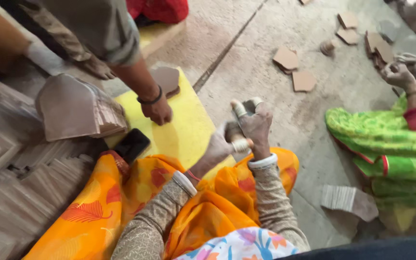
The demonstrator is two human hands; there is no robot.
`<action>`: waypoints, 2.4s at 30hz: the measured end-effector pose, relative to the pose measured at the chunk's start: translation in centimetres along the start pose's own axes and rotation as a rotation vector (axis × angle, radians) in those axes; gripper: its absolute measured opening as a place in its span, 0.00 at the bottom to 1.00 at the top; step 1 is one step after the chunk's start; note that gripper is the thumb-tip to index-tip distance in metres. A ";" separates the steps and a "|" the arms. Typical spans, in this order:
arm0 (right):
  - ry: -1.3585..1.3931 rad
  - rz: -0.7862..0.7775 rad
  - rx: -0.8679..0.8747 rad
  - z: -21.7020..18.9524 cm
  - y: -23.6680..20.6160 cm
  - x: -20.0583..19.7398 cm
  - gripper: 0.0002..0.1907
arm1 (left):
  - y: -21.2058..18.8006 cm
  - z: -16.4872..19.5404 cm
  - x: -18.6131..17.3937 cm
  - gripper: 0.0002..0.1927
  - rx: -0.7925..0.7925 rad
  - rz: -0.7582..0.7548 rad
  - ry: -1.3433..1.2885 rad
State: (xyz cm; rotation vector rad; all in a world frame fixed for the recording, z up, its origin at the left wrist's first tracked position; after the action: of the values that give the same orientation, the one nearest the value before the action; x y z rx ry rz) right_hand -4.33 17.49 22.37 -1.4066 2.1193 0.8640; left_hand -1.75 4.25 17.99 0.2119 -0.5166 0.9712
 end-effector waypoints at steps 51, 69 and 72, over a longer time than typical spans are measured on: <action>0.104 0.384 -0.218 -4.0 -2.9 -3.6 0.14 | -0.9 5.4 -0.4 0.37 0.156 -0.057 0.073; -0.270 0.028 -0.508 -2.3 -1.9 -3.3 0.14 | -0.6 2.9 1.3 0.38 -0.056 -0.175 0.245; -0.238 0.112 -0.357 -2.3 -1.5 -3.7 0.14 | -0.7 3.1 1.1 0.34 0.047 -0.017 0.275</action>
State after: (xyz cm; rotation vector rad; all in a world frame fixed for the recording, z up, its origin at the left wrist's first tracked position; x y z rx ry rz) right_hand -1.65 17.81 26.08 -1.2775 1.9425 1.4360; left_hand -1.69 3.42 21.29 0.1214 -0.2401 0.9780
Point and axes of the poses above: each hand's wrist, its own y-axis towards the middle knuckle, its own x-axis out of the palm, z = x × y, the point moved 3 cm from there along y, towards the middle knuckle, and after that the axes turned 6 degrees about -z, right-handed, at the moved point
